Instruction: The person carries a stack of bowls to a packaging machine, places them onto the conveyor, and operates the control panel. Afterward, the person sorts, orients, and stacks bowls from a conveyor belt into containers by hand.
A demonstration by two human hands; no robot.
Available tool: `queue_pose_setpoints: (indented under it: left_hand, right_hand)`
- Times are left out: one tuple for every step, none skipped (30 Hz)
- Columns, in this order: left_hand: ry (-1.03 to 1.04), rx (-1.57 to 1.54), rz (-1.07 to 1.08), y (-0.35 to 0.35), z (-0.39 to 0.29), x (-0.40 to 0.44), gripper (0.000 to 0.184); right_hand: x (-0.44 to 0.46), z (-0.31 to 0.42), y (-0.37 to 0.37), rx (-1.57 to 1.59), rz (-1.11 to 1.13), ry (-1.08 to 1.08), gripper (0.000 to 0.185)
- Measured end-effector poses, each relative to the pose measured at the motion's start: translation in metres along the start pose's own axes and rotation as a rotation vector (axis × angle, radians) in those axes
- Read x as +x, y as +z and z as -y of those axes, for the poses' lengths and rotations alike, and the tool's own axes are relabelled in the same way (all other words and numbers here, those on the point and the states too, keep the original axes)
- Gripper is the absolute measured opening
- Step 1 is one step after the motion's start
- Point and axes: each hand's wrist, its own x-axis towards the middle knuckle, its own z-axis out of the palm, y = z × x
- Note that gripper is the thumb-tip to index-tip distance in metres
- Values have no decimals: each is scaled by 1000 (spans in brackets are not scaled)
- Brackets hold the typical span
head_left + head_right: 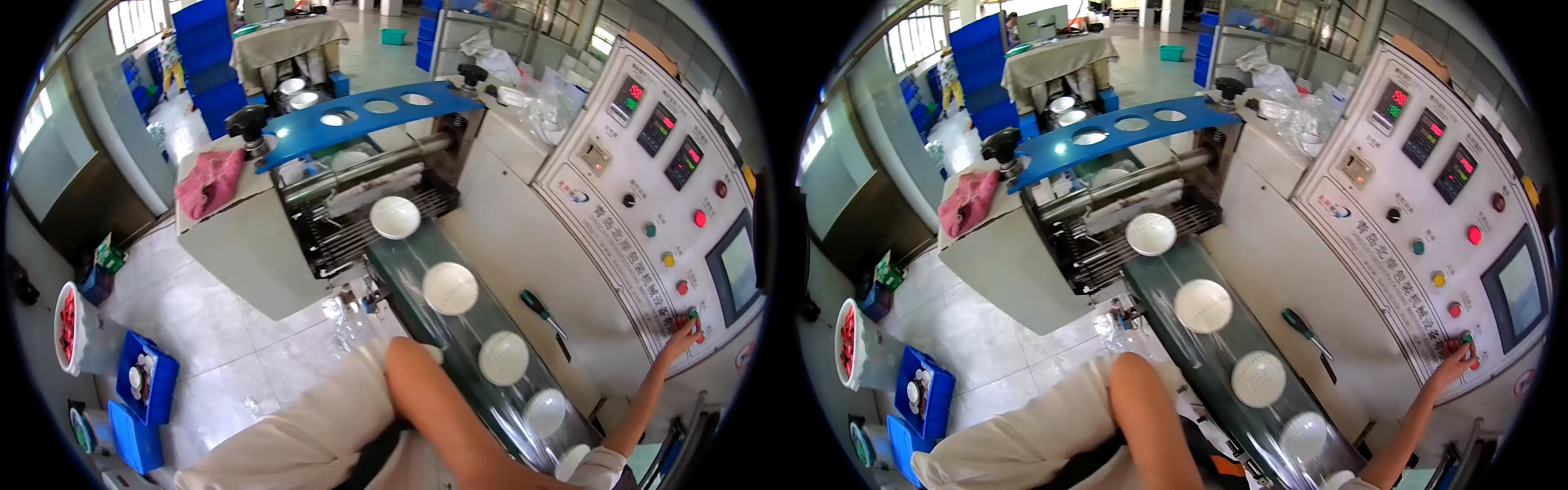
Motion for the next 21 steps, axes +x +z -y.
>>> queue_pose_setpoints:
  left_hand:
    - [-71,17,27,-3,-5,-8,43]
    - [-146,43,59,-7,-11,-19,43]
    - [-223,81,91,-11,-16,-29,43]
    - [-300,126,125,-16,-24,-39,43]
    - [-372,186,158,-21,-34,-50,43]
    - [-432,243,180,-24,-44,-58,44]
    - [-486,293,181,-27,-54,-66,44]
    - [-531,341,171,-29,-61,-75,44]
    - [-580,359,82,-32,-66,-82,44]
    - [-641,294,-157,-30,-73,-86,42]
    - [-683,221,-406,-30,-78,-89,40]
    - [-724,526,-229,-39,-86,-90,46]
    - [-723,533,-226,-42,-87,-95,46]
    - [-709,469,-389,-42,-86,-102,44]
    - [-690,402,-553,-42,-85,-109,43]
    - [-718,381,-621,-44,-83,-114,41]
    - [-716,387,-628,-45,-82,-115,41]
    - [-731,436,-648,-47,-80,-114,40]
    - [-746,486,-669,-47,-78,-114,38]
    - [-755,512,-660,-47,-75,-114,33]
    - [-748,525,-670,-48,-72,-114,33]
  right_hand:
    - [-2,5,1,-38,-7,-8,32]
    - [-1,4,-1,-39,2,-16,31]
    - [-1,2,-1,-34,11,-22,30]
    - [-2,2,0,-5,6,-26,31]
    - [-2,2,-4,-9,-2,-26,31]
    - [-2,2,-5,-6,-2,-16,31]
    - [-3,1,-2,1,1,-7,31]
    - [-9,9,1,19,-1,-16,31]
    - [-11,11,2,-15,-18,-22,31]
    - [-9,7,3,22,-26,-15,32]
    - [-6,3,3,48,-25,-4,32]
    - [-4,-2,2,58,-25,-9,32]
    - [-5,-1,2,50,-27,-11,31]
    - [-7,2,2,39,-27,-11,31]
    - [-7,3,1,41,-24,-10,31]
    - [-6,1,0,37,-24,-17,31]
    - [-5,-2,-1,35,-22,-23,31]
    - [-1,-7,-5,55,-17,7,33]
    - [-4,-7,-7,61,-9,13,33]
    - [-7,-7,-7,161,-38,35,33]
    - [-10,-8,-8,264,-66,57,34]
